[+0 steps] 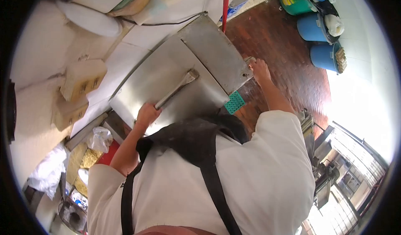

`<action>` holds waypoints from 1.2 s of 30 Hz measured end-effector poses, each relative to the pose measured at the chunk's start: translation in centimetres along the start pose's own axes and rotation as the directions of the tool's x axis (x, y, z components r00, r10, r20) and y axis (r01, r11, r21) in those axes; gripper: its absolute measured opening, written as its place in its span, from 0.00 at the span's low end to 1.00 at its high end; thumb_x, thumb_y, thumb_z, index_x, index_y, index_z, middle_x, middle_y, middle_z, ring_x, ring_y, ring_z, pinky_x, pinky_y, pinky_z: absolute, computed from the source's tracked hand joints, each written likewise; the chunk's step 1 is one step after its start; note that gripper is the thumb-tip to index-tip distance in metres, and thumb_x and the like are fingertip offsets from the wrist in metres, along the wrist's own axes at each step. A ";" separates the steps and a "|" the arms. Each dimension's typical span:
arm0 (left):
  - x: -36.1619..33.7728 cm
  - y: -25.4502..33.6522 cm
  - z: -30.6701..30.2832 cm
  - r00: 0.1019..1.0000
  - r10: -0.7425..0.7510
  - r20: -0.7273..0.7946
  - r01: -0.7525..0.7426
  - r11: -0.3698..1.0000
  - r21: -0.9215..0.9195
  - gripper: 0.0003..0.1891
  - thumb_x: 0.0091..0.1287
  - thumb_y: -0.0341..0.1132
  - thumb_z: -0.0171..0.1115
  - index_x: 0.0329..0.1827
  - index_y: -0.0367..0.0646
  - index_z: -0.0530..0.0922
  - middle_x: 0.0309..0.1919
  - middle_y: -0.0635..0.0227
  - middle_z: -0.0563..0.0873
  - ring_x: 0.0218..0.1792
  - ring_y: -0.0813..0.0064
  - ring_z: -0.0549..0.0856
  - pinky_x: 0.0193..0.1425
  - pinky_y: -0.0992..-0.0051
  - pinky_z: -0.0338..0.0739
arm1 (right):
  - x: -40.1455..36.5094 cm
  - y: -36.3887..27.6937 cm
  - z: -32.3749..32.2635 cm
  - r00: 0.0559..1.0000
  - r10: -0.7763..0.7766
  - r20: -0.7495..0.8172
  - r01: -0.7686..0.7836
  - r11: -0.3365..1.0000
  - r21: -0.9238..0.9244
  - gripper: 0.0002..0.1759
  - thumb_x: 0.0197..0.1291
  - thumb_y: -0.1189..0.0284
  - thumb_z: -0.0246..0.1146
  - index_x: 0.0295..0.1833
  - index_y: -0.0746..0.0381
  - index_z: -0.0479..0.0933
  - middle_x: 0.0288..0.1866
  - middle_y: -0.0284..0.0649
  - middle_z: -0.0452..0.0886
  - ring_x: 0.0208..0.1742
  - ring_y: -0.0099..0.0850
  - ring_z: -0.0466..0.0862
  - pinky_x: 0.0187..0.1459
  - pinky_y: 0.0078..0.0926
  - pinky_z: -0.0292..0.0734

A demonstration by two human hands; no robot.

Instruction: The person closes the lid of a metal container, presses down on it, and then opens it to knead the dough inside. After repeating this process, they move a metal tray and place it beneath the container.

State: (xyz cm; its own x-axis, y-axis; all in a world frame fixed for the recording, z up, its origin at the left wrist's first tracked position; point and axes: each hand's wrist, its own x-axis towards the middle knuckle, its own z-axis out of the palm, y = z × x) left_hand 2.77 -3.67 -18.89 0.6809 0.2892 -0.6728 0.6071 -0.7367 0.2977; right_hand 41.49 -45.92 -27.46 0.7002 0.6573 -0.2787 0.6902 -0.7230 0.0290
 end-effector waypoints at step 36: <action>-10.0 -5.9 9.3 0.414 -0.383 -0.826 -0.306 0.796 -0.522 0.28 0.74 0.44 0.60 0.68 0.31 0.73 0.66 0.43 0.76 0.68 0.45 0.74 0.75 0.57 0.66 | -14.9 -23.9 -17.7 0.941 -0.319 0.109 0.297 0.938 0.178 0.16 0.54 0.69 0.63 0.50 0.53 0.83 0.43 0.47 0.87 0.49 0.51 0.85 0.49 0.51 0.79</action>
State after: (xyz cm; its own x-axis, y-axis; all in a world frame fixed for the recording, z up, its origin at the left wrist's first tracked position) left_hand -11.41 -7.90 -20.15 0.3874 0.9066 0.1671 0.4888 -0.3557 0.7966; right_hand 17.81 -34.69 -7.03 0.4193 0.8262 -0.3763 0.8232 -0.5208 -0.2261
